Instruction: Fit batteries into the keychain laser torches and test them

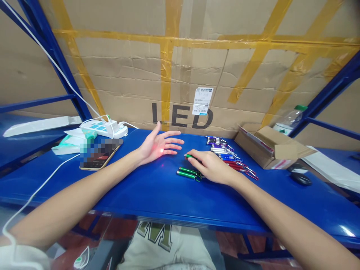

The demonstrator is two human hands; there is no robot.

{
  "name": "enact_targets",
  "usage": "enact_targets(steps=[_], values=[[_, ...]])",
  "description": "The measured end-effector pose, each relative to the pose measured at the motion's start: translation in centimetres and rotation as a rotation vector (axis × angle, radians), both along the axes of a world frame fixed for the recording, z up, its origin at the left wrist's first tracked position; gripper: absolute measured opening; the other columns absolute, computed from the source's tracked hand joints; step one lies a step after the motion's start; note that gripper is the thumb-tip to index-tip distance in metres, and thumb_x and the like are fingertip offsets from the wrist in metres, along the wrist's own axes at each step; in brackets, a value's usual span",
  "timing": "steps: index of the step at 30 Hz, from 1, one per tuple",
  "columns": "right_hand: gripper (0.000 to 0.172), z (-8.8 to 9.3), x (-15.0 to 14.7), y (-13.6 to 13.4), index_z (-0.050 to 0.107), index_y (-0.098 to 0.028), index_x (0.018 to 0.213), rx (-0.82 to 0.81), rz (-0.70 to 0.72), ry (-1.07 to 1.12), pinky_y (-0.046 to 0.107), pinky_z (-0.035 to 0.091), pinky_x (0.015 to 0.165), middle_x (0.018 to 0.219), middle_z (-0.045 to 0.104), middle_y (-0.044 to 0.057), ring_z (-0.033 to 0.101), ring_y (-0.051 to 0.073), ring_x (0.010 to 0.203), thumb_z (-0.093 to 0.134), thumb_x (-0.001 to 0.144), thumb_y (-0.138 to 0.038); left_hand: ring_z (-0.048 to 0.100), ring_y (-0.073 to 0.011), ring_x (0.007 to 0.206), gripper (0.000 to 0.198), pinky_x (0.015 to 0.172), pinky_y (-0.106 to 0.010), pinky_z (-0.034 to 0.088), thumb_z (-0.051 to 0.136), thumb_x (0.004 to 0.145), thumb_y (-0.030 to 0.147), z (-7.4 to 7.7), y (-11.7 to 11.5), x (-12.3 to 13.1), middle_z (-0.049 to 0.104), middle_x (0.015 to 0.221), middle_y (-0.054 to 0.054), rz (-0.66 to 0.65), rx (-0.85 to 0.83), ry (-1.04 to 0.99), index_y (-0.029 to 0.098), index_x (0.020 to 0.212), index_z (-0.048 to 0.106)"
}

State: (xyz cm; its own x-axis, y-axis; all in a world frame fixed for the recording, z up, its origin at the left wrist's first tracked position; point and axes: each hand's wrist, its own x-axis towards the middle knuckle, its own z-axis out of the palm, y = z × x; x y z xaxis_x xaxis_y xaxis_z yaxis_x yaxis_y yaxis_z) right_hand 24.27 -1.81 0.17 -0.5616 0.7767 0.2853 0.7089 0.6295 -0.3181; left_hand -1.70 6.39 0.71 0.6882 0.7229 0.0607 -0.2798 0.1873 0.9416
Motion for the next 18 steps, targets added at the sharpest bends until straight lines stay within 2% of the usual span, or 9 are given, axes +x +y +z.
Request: enact_targets(steps=[6,13,18], values=[[0.029,0.04,0.01,0.04,0.067,-0.021,0.122,0.013,-0.08,-0.019,0.039,0.054,0.087,0.114,0.079,0.011,0.076,0.028,0.099,0.043,0.115,-0.035,0.072,-0.0337,0.117,0.091,0.099,-0.045,0.056,0.024,0.104,0.082,0.01,-0.09,0.02,0.07,0.141,-0.023,-0.006,0.014,-0.004,0.014,0.15,0.062],[0.028,-0.09,0.1,0.0,0.067,-0.023,0.125,0.037,-0.019,-0.008,0.041,0.056,0.093,0.122,0.078,0.011,0.076,0.028,0.108,0.044,0.115,-0.036,0.072,-0.0323,0.114,0.091,0.096,-0.042,0.056,0.024,0.103,0.083,-0.05,-0.14,0.16,0.071,0.139,-0.023,0.014,0.007,0.015,0.013,0.148,0.063],[0.021,-0.66,0.43,0.3,0.058,-0.024,0.131,-0.011,0.001,-0.003,0.041,0.057,0.092,0.125,0.076,0.01,0.075,0.027,0.108,0.052,0.113,-0.033,0.073,-0.0322,0.112,0.089,0.095,-0.042,0.057,0.025,0.104,0.082,-0.21,0.1,0.21,0.072,0.139,-0.022,0.026,0.019,0.045,0.014,0.146,0.064]])
